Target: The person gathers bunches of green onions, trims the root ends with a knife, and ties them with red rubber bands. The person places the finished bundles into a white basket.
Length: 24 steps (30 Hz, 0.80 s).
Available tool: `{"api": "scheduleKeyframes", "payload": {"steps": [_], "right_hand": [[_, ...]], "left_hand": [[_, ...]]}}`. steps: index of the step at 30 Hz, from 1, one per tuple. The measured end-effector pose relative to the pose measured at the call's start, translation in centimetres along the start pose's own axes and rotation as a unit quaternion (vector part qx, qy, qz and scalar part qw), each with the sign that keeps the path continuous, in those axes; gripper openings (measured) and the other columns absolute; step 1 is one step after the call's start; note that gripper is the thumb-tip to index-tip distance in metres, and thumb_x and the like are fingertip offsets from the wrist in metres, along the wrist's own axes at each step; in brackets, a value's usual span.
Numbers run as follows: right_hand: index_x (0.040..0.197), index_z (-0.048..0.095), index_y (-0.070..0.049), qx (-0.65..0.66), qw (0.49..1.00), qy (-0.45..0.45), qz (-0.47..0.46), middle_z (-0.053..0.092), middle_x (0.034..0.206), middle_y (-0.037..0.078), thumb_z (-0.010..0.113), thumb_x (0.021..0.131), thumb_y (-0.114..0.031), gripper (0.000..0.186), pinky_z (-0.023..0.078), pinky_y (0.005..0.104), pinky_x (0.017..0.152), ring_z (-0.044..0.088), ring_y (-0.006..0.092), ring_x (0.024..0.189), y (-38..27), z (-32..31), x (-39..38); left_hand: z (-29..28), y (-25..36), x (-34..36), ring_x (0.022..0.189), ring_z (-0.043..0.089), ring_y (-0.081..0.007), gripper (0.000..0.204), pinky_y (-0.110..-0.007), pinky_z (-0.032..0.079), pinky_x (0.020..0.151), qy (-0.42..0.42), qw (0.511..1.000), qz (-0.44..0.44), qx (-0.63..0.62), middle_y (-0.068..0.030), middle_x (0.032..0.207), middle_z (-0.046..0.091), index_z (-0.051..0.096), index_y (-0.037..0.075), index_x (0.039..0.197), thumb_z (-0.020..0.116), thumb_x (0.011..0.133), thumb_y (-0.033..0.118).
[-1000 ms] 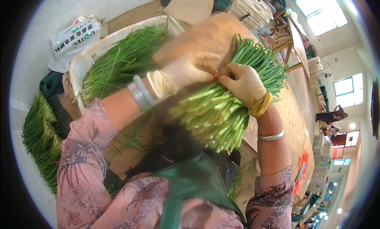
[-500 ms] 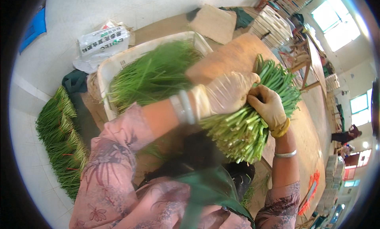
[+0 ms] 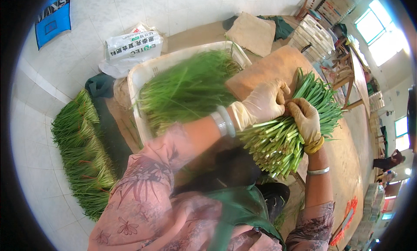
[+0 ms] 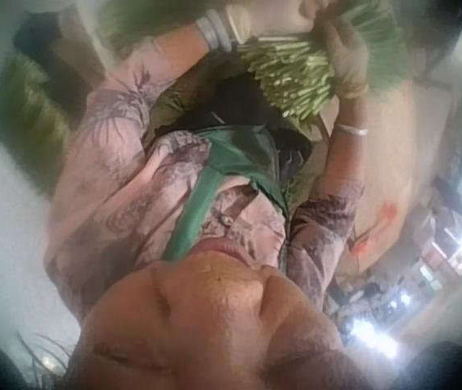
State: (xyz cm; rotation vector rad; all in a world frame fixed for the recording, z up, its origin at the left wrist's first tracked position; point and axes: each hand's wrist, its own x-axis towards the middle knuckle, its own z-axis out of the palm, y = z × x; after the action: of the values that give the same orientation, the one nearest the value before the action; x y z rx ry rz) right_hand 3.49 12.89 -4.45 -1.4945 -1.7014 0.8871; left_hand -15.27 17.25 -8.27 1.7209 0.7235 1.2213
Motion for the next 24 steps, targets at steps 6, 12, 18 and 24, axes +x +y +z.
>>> {"api": "scheduleKeyframes", "payload": {"steps": [6, 12, 18, 24], "right_hand": [[0.106, 0.070, 0.002, -0.008, 1.000, 0.006, 0.014, 0.071, 0.094, 0.007, 0.070, 0.092, -0.012, 0.020, 0.053, 0.0303, 0.079, 0.065, 0.0153, 0.086, -0.5, -0.9, -0.7], [0.106, 0.068, 0.001, -0.021, 0.996, 0.085, -0.036, 0.072, 0.096, 0.007, 0.065, 0.095, -0.005, 0.013, 0.054, 0.0283, 0.079, 0.064, 0.0125, 0.087, -0.2, -0.6, -1.5], [0.102, 0.069, 0.002, 0.099, 0.966, 0.221, -0.097, 0.073, 0.095, 0.015, 0.064, 0.092, -0.006, 0.014, 0.056, 0.0341, 0.079, 0.071, 0.0208, 0.085, -2.7, -0.7, -2.4], [0.101, 0.069, -0.001, 0.082, 0.934, 0.305, -0.169, 0.067, 0.092, 0.006, 0.066, 0.094, -0.004, 0.008, 0.052, 0.0301, 0.079, 0.062, 0.0147, 0.086, -0.3, 1.2, -1.4]], "left_hand": [[-1.0, 3.2, 1.9, 0.076, 0.070, -0.0281, 0.023, -0.039, 0.054, 0.069, -0.087, 0.982, 0.111, 0.129, -0.0156, 0.083, 0.071, 0.065, 0.003, 0.106, 0.065, 0.084, 0.005], [-1.7, 4.4, 2.9, 0.104, 0.068, -0.0237, 0.075, -0.036, 0.055, 0.086, -0.300, 0.953, -0.032, 0.027, -0.0187, 0.125, 0.064, 0.046, -0.003, 0.142, 0.074, 0.089, 0.043], [0.1, 9.0, 3.5, 0.106, 0.067, -0.0262, 0.097, -0.035, 0.052, 0.094, -0.413, 0.898, -0.089, 0.120, -0.0171, 0.121, 0.067, 0.047, -0.007, 0.141, 0.084, 0.077, 0.055], [0.5, 8.8, 8.2, 0.126, 0.056, -0.0376, 0.124, -0.041, 0.044, 0.106, -0.457, 0.726, 0.058, 0.511, -0.0314, 0.137, 0.054, 0.028, -0.010, 0.152, 0.090, 0.059, 0.045]]}}
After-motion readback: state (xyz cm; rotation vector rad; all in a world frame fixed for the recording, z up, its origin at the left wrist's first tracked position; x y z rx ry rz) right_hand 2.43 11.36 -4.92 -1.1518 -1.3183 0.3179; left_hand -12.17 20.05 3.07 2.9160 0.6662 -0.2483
